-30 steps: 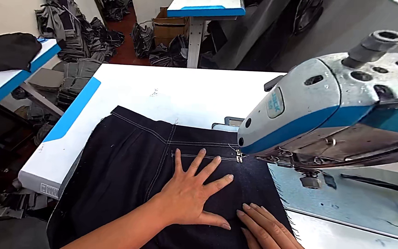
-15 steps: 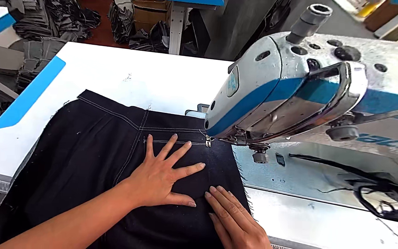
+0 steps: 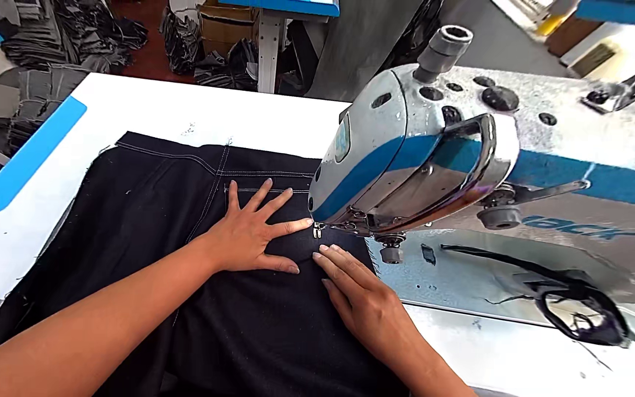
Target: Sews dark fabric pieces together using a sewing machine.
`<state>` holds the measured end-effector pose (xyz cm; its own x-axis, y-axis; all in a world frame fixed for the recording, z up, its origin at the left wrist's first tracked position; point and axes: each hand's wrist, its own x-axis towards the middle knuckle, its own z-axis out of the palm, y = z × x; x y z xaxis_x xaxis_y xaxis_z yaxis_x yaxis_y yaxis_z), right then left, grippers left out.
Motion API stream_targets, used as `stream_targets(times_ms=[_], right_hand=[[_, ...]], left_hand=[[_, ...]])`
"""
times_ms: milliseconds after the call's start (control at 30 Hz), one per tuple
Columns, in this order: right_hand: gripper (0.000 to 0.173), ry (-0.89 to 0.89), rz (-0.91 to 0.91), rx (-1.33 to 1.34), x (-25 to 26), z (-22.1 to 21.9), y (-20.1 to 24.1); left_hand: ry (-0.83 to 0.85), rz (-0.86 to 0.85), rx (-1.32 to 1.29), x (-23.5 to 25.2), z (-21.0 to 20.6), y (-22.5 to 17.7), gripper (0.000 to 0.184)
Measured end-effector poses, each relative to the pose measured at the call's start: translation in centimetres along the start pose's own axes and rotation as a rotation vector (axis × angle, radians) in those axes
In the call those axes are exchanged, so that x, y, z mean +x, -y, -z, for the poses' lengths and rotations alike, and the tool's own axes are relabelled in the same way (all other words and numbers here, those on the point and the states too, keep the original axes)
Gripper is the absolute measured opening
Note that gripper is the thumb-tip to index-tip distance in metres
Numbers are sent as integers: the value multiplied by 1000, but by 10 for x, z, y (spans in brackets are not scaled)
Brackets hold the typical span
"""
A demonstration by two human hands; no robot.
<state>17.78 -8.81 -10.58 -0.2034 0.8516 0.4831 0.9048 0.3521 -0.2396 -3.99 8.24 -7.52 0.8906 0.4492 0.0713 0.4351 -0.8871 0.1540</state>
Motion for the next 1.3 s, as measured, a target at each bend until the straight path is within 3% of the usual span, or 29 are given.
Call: stream_targets(times_ms=[367,667,1300], right_hand=[[38,18,10,-8,1,0,-1],[31,-69,3,-15,7,2,-9],[30,-104,-25,22,12,1,-19]], left_hand=[[-7,-16,-21,4,-2,6,80],[45,17,-23,17,5,14,81],[-12,45,-15,22,4,17,82]])
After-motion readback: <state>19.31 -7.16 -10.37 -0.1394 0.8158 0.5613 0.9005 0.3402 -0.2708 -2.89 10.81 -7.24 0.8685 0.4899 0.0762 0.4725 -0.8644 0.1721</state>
